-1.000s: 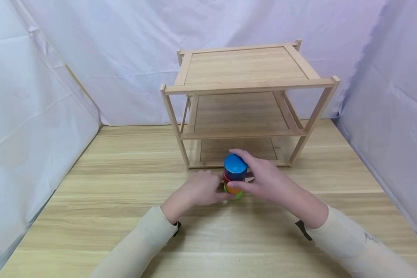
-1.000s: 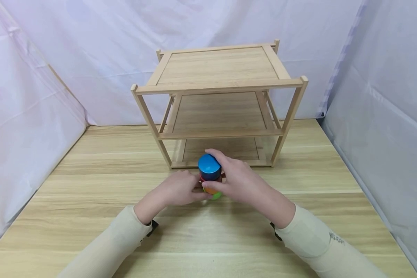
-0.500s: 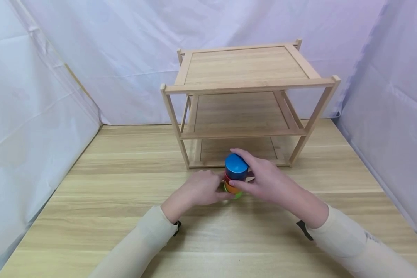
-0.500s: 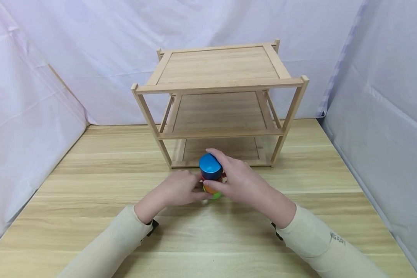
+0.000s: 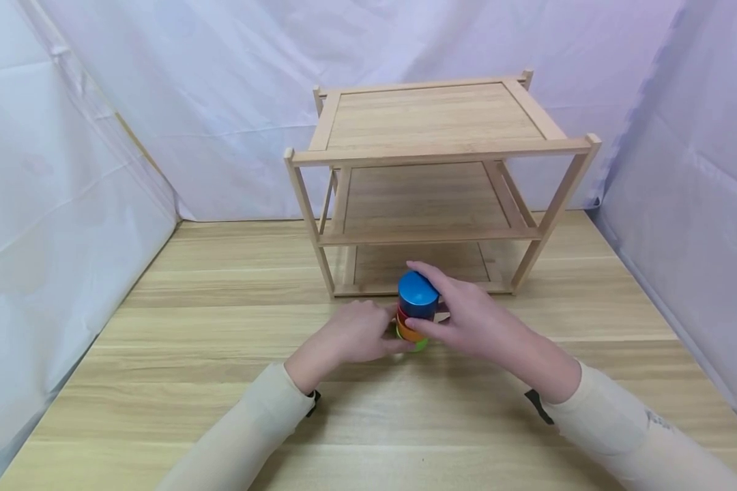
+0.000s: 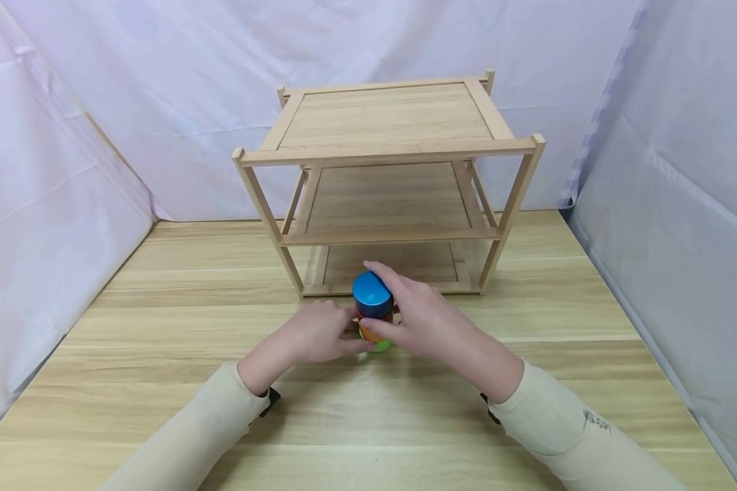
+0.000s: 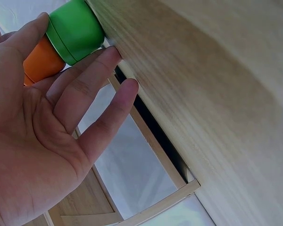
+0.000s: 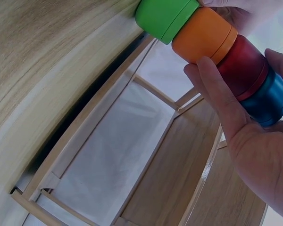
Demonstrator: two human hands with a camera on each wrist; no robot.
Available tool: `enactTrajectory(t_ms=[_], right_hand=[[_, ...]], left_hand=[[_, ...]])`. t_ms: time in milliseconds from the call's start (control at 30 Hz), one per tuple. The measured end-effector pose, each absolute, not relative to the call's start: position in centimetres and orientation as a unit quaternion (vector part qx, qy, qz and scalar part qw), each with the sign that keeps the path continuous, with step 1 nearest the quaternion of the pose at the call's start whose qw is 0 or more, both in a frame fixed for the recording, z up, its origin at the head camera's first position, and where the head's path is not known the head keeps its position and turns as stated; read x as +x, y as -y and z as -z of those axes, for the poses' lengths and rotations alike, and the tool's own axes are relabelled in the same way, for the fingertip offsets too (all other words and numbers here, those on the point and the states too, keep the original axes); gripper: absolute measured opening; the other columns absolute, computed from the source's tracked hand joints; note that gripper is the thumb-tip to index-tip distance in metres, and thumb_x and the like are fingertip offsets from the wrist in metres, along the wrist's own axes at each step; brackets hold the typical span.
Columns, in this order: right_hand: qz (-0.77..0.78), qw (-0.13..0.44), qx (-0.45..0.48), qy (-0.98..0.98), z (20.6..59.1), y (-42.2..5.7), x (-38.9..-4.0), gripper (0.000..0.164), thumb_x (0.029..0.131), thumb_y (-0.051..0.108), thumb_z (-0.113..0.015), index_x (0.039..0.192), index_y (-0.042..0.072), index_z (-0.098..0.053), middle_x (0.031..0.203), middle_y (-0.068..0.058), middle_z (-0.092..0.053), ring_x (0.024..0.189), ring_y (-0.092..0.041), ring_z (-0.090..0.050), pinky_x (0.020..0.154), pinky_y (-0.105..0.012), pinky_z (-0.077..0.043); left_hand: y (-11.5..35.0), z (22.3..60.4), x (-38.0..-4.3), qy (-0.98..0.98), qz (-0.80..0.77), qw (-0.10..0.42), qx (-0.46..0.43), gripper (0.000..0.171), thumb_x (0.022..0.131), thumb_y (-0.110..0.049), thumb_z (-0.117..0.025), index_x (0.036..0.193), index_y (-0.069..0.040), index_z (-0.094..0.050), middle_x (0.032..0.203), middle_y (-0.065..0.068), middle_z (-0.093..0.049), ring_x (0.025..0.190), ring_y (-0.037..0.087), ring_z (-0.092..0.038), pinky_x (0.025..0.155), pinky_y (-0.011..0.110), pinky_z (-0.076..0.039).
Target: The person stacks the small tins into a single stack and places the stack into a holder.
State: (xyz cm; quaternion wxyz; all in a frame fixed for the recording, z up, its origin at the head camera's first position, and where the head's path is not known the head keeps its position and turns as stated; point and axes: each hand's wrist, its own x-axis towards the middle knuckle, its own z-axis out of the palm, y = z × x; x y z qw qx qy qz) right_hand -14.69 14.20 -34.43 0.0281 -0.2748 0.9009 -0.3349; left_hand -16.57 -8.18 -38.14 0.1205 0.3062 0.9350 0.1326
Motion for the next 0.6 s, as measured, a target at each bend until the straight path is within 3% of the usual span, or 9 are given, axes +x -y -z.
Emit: enactTrajectory(t_ms=[200,467,600], right_hand=[[0.345,0.032,-0.275,-0.897,34.4,-14.4,-14.6,0.097,0.093,0.029,-0.085,0.168,0.024,-0.025,0.143,-0.02,-0.065,0.112,-0.033,-0.077,0.091,-0.048,-0.065],[0.366,0.07,-0.248,-0.894,34.8,-15.0,-14.7,0.107,0.089,0.028,-0.089,0.17,0.025,-0.018,0.145,-0.02,-0.064,0.115,-0.034,-0.076,0.081,-0.035,-0.067],[0.368,0.11,-0.231,-0.894,35.5,-15.6,-14.8,0.115,0.088,0.031,-0.09,0.171,0.019,-0.011,0.144,-0.02,-0.063,0.118,-0.038,-0.073,0.089,-0.043,-0.066]], left_hand=[[8.2,38.2,-16.6,-0.937,-0.131,0.128,0.299,0.051,0.098,-0.061,-0.07,0.127,-0.019,-0.067,0.062,-0.007,-0.054,0.055,0.011,-0.052,0.051,0.026,-0.035],[8.2,38.2,-16.5,-0.937,-0.133,0.128,0.295,0.054,0.097,-0.061,-0.07,0.13,-0.019,-0.067,0.064,-0.006,-0.058,0.056,0.012,-0.053,0.052,0.026,-0.035],[8.1,38.3,-16.6,-0.939,-0.13,0.125,0.294,0.056,0.097,-0.062,-0.07,0.131,-0.018,-0.068,0.074,-0.005,-0.068,0.059,0.012,-0.056,0.054,0.026,-0.041]])
